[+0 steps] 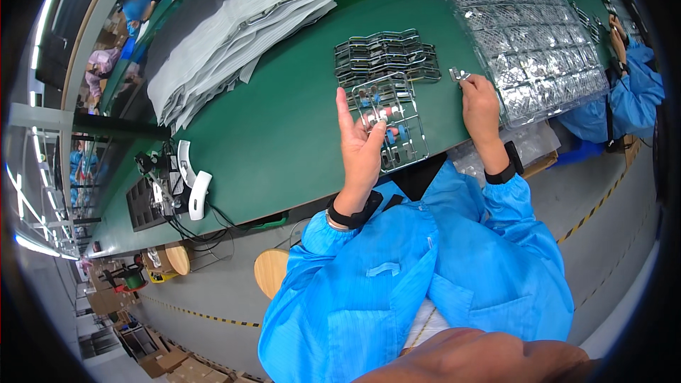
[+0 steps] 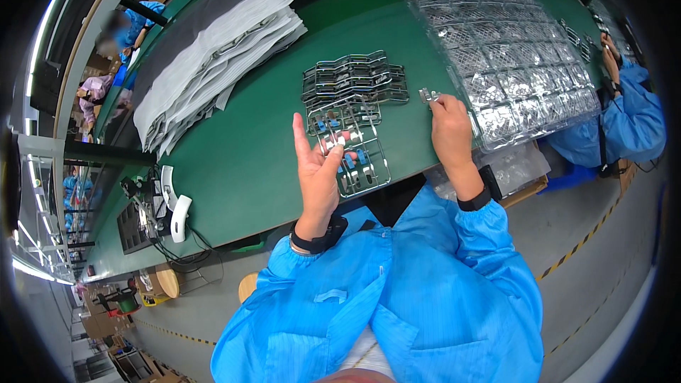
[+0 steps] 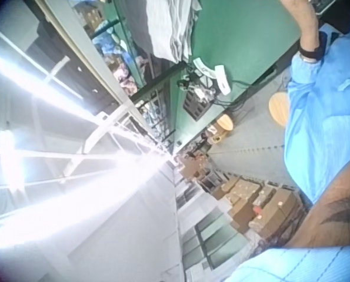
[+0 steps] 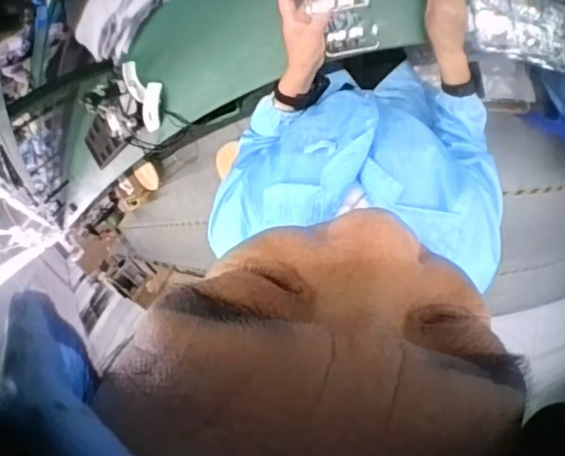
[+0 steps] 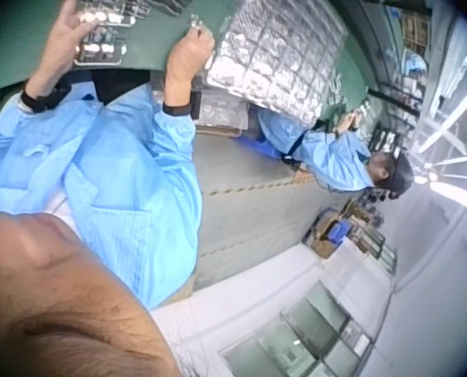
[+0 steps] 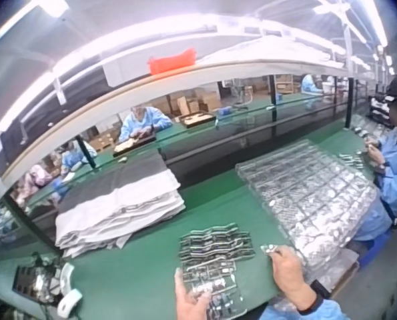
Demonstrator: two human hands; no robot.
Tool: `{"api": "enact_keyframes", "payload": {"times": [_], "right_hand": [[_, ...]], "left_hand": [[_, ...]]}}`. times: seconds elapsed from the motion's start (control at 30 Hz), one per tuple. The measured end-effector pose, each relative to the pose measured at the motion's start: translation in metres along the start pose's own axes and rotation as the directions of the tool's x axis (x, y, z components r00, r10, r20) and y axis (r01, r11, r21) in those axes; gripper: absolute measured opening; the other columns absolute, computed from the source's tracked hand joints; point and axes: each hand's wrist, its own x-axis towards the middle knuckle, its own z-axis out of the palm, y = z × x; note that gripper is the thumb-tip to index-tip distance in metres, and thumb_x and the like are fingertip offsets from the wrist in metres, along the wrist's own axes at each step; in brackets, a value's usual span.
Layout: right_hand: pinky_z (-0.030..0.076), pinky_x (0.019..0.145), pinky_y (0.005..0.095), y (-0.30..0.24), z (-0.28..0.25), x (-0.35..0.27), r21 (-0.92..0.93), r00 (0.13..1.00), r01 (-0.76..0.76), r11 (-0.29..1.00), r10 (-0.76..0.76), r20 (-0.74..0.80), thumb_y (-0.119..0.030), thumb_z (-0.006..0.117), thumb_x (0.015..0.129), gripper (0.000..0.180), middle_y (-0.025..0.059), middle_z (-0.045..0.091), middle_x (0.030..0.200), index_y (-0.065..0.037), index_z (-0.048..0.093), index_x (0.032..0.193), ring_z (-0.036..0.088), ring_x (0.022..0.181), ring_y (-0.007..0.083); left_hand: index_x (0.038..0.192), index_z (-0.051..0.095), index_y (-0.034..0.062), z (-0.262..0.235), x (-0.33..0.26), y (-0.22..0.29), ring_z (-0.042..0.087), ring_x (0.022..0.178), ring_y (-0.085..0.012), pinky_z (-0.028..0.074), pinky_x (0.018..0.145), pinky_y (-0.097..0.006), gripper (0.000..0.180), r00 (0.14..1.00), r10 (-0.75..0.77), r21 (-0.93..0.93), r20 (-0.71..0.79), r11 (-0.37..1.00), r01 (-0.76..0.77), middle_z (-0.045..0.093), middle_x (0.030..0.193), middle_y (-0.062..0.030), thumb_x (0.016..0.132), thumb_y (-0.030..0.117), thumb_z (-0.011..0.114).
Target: Assembling small components into metal grid frames on a production line.
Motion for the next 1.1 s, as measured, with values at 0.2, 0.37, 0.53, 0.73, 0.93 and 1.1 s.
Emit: {"api": "enact_keyframes", "payload": {"times": [0.2,0.37,0.53,0.73,0.93,1.1], "right_hand": [[0.049,0.072,0.0356,-0.034,-0.03,0.003,0.282,0.999,-0.006,0.959,0.015,-0.03,0.006,0.061,0.073,0.028,0.0116,0.06,0.1,-0.002,0.064,0.1,0.059,0.088,0.0308],[0.05,0.067,0.0358,-0.084,-0.036,0.026,0.585,0.94,0.227,0.779,-0.332,0.078,0.004,0.063,0.072,0.029,0.0107,0.061,0.097,-0.003,0.062,0.1,0.059,0.083,0.0284],[0.048,0.066,0.0379,-0.082,-0.028,0.035,0.593,0.891,0.281,0.754,-0.434,0.13,0.001,0.066,0.069,0.024,0.0093,0.061,0.088,-0.002,0.059,0.092,0.057,0.079,0.0289],[0.047,0.068,0.0377,-0.074,-0.03,0.044,0.643,0.835,0.239,0.728,-0.492,0.247,0.003,0.069,0.069,0.025,0.0105,0.061,0.086,-0.002,0.058,0.09,0.058,0.08,0.0309],[0.047,0.066,0.0407,-0.074,-0.03,0.043,0.633,0.865,0.156,0.759,-0.413,0.283,0.001,0.068,0.068,0.024,0.0109,0.059,0.081,-0.003,0.054,0.088,0.057,0.079,0.0322],[0.046,0.066,0.0418,-0.076,-0.025,0.034,0.584,0.898,0.1,0.806,-0.326,0.296,0.002,0.068,0.068,0.023,0.0112,0.058,0.079,-0.003,0.052,0.084,0.057,0.079,0.0334]], "left_hand": [[0.145,0.014,-0.0014,0.002,0.002,-0.008,0.058,0.104,-0.0174,0.052,0.08,-0.028,0.066,0.999,-0.004,0.049,0.033,0.999,0.002,0.057,0.113,-0.0136,0.089,-0.005,0.048],[0.144,0.02,-0.0018,0.008,-0.004,-0.016,0.057,0.103,-0.0141,0.049,0.085,-0.027,0.064,0.996,0.031,0.16,0.09,0.986,-0.045,0.057,0.115,-0.0125,0.089,-0.005,0.051],[0.144,0.022,-0.0018,0.007,-0.005,-0.011,0.058,0.099,-0.0146,0.049,0.084,-0.027,0.065,0.987,0.08,0.286,0.139,0.951,-0.117,0.059,0.112,-0.0128,0.087,-0.007,0.053],[0.14,0.03,-0.0038,0.0,-0.004,-0.007,0.059,0.103,-0.0167,0.051,0.083,-0.028,0.057,0.984,-0.042,0.189,0.174,0.982,0.009,0.059,0.115,-0.0148,0.088,-0.005,0.052],[0.133,0.04,-0.0054,0.007,-0.005,-0.01,0.058,0.106,-0.0171,0.051,0.084,-0.029,0.045,0.979,-0.079,0.106,0.187,0.993,0.06,0.058,0.118,-0.0144,0.09,-0.002,0.05],[0.131,0.042,-0.0056,0.008,-0.006,-0.019,0.058,0.106,-0.016,0.05,0.084,-0.028,0.042,0.986,-0.071,0.053,0.151,0.997,0.064,0.057,0.119,-0.0136,0.091,0.0,0.051]]}}
